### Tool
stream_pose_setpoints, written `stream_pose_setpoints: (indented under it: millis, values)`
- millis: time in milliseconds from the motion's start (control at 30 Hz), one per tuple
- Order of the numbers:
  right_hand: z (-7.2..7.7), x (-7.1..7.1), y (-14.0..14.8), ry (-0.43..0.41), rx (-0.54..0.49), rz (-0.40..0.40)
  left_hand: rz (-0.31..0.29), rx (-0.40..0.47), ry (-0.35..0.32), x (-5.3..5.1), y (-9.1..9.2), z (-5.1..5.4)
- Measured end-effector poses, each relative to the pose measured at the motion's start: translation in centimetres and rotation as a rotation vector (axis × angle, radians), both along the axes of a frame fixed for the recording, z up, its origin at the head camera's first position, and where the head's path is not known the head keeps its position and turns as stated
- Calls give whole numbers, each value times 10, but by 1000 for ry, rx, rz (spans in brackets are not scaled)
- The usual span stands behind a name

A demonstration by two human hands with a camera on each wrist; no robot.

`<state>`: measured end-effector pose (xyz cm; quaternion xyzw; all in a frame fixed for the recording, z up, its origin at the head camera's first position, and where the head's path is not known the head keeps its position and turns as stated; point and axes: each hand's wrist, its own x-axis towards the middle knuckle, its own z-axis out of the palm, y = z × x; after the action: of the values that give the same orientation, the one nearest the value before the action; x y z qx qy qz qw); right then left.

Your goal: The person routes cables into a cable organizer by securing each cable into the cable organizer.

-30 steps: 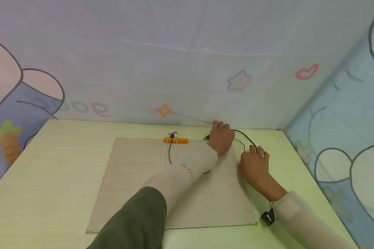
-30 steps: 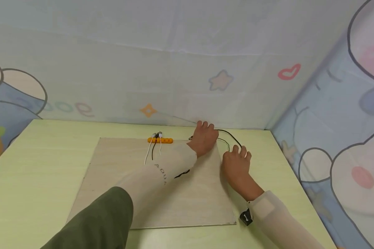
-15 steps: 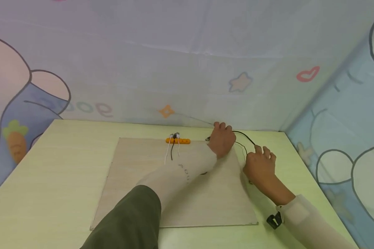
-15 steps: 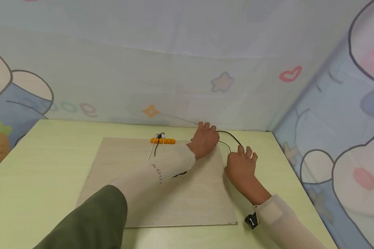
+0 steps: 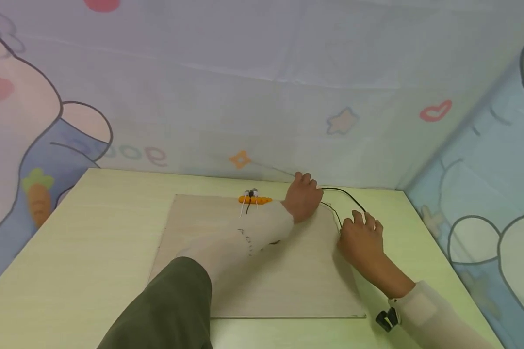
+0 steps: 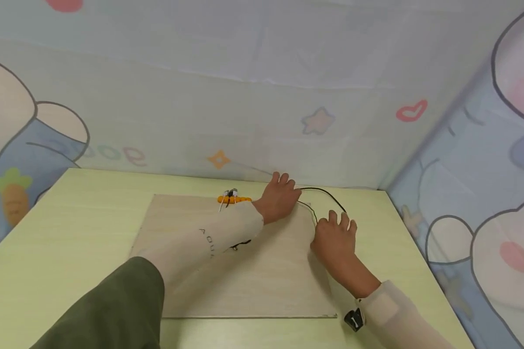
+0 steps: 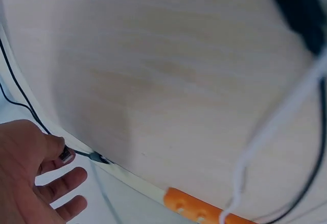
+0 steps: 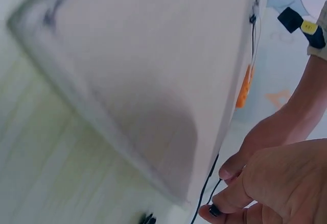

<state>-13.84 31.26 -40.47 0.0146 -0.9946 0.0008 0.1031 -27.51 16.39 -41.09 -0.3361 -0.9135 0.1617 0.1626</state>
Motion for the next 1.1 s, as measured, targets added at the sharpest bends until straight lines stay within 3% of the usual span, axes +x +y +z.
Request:
stream_pose_setpoints:
  millis: [133,300,567,867,1100]
  values:
    - [-1,5,-10,3,32,34,48,-27,-87,-4,-10,4]
    - [-5,12,-21,13,66,87,81,-26,-113,-9,-18,7]
    - [-9,18,-36,-40,15,112,11,1,-126,-9,-29,17]
    - [-13,19,-50,-59,-8,139,-5,-6,-110,-8,-49,24]
    - [-16,19,-59,-80,-14,137,-38,51,-171,-10,-58,24]
